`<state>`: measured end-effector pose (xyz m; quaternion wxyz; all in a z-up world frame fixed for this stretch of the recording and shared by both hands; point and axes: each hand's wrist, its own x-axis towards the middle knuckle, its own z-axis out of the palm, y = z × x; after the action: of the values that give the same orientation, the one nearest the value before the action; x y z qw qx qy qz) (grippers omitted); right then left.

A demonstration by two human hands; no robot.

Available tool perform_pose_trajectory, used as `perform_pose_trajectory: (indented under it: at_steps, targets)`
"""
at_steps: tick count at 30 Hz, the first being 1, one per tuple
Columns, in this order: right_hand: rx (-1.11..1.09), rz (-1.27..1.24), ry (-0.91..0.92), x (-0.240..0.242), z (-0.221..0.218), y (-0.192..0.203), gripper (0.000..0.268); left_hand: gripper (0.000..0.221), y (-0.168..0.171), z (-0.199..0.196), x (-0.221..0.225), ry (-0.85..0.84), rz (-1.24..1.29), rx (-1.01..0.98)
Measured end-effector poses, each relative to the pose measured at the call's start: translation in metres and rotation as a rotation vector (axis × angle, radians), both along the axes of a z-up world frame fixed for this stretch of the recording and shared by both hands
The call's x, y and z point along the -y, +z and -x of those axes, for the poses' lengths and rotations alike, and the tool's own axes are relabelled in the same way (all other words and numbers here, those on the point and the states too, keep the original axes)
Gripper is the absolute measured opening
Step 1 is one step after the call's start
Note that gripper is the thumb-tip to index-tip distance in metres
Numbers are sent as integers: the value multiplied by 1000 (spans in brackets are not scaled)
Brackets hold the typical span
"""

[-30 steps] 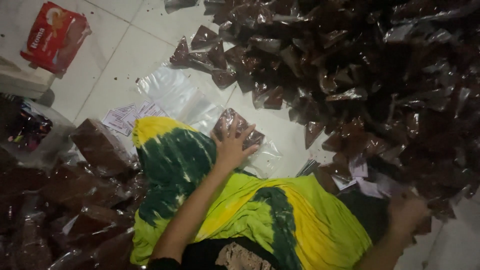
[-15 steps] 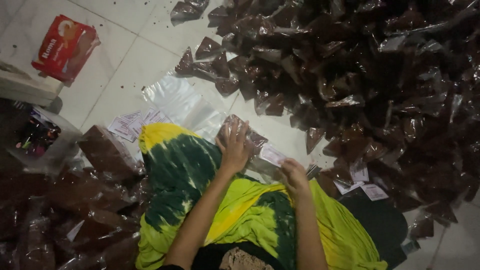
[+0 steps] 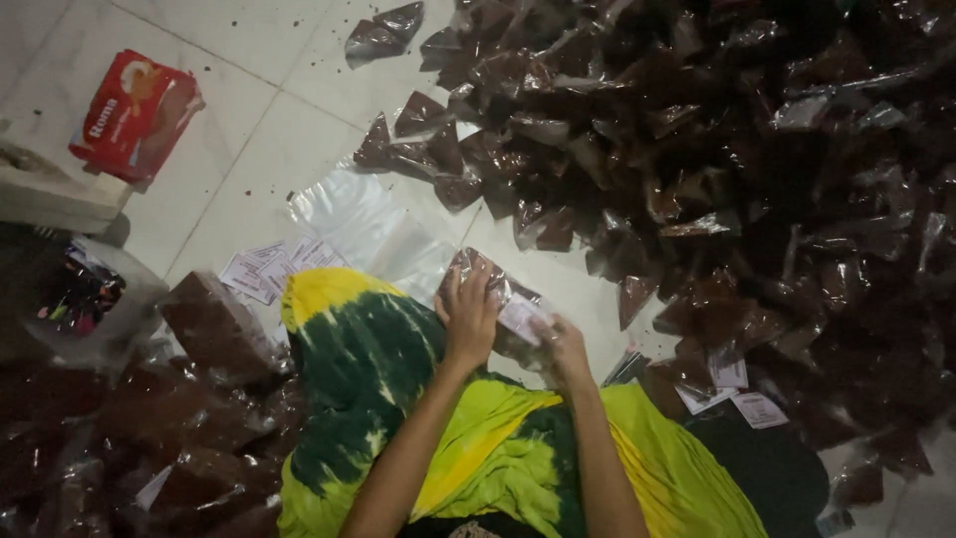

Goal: Packaging small triangular snack bags into larger clear plastic bags, adding a label, and stapling them shut.

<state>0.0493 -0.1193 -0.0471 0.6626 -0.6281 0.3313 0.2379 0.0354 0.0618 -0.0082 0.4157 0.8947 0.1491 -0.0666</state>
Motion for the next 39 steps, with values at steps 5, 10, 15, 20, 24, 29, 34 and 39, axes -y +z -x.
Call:
perform_pose_trajectory:
  at_steps: [5, 10, 15, 20, 24, 29, 34, 39]
  targets:
    - [-33, 259, 417, -10, -8, 16, 45, 52, 2, 0, -1, 19, 45, 73]
    - [52, 237, 340, -12, -4, 57, 49, 52, 0, -1, -3, 33, 63, 79]
    - [98, 98, 355, 3, -4, 1, 36, 49, -8, 0, 0, 20, -21, 77]
    - [69, 284, 604, -14, -15, 26, 54, 50, 0, -1, -2, 24, 53, 49]
    - [147, 449, 629, -21, -10, 28, 50, 48, 10, -2, -2, 12, 27, 31]
    - [330, 226, 842, 10, 12, 26, 66, 59, 25, -1, -1, -134, -110, -57]
    - [224, 172, 539, 30, -50, 119, 42, 62, 49, -12, 5, -170, -233, -117]
    - [601, 1045, 425, 60, -129, 72, 63, 52, 50, -74, 36, -284, -358, -55]
